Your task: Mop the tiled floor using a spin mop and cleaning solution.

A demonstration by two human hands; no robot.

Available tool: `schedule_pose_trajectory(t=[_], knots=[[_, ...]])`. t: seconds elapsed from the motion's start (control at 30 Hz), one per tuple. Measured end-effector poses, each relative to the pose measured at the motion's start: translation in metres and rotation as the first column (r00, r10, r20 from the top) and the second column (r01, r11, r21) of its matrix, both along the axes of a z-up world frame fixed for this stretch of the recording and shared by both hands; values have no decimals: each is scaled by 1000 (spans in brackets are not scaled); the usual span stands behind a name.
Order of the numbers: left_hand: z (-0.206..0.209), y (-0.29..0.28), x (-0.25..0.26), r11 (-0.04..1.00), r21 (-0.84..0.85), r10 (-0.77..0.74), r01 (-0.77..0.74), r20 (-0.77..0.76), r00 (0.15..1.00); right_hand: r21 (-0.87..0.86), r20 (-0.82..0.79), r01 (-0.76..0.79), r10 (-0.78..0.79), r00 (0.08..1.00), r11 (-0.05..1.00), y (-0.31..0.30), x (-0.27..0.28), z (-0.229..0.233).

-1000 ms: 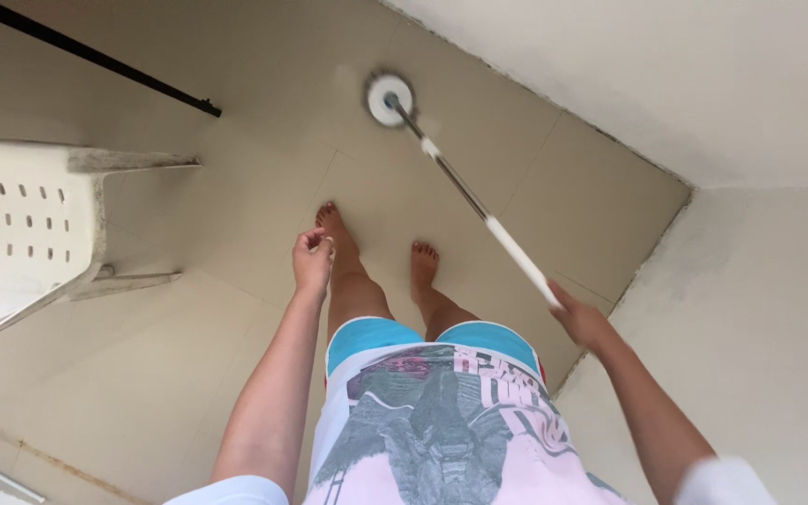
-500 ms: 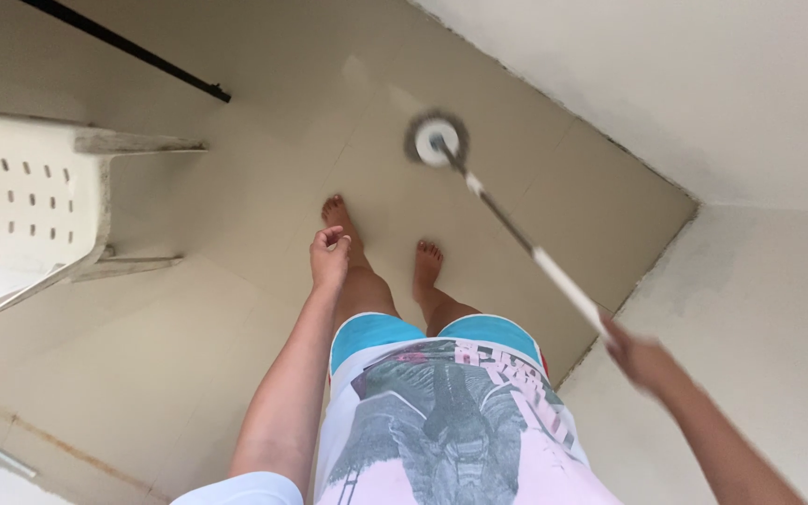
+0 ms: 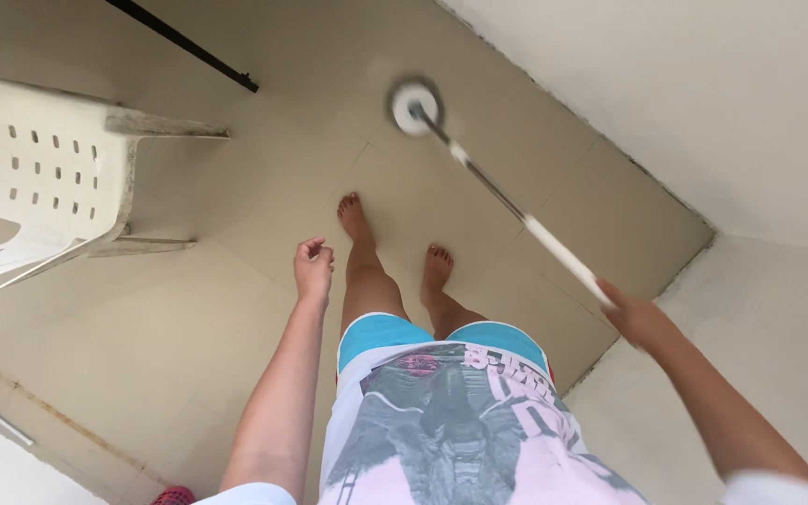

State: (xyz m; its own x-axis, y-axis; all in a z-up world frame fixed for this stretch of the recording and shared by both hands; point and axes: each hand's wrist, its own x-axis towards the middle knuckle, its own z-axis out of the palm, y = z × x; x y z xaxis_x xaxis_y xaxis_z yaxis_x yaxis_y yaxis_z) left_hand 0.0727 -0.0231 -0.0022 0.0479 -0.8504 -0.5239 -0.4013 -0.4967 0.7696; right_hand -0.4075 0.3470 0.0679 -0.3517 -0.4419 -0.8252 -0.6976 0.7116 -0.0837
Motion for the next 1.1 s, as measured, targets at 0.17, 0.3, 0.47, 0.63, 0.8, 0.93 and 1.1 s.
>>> schedule_pose_trajectory(t=[0.17,0.3,0.47,0.63,0.8,0.93,1.1], knots=[[-7,-6,-16,1000,18,-12,13,-24,1000,381,-33,-84,104,994,921,123,-11,78],[-8,-13,-13,1000,-3,-26,26,-52,998,389,-55,-177,215,975,904,78,-7,89],[7,-26,13,1000,14,-1,2,-52,999,278,-61,-202,227,972,939,-107,17,37],[18,-50,56,997,22,80,-80,-31,996,-178,-10,-201,203,979,963,-345,92,-1],[13,-72,73,986,39,163,-162,-13,987,-192,-23,-203,202,979,960,-454,133,-13],[14,-90,71,980,52,196,-193,-38,980,-375,-16,-213,224,975,902,-370,87,-39],[8,-113,47,984,79,167,-163,-53,984,54,-70,-205,209,975,977,-128,35,37]])
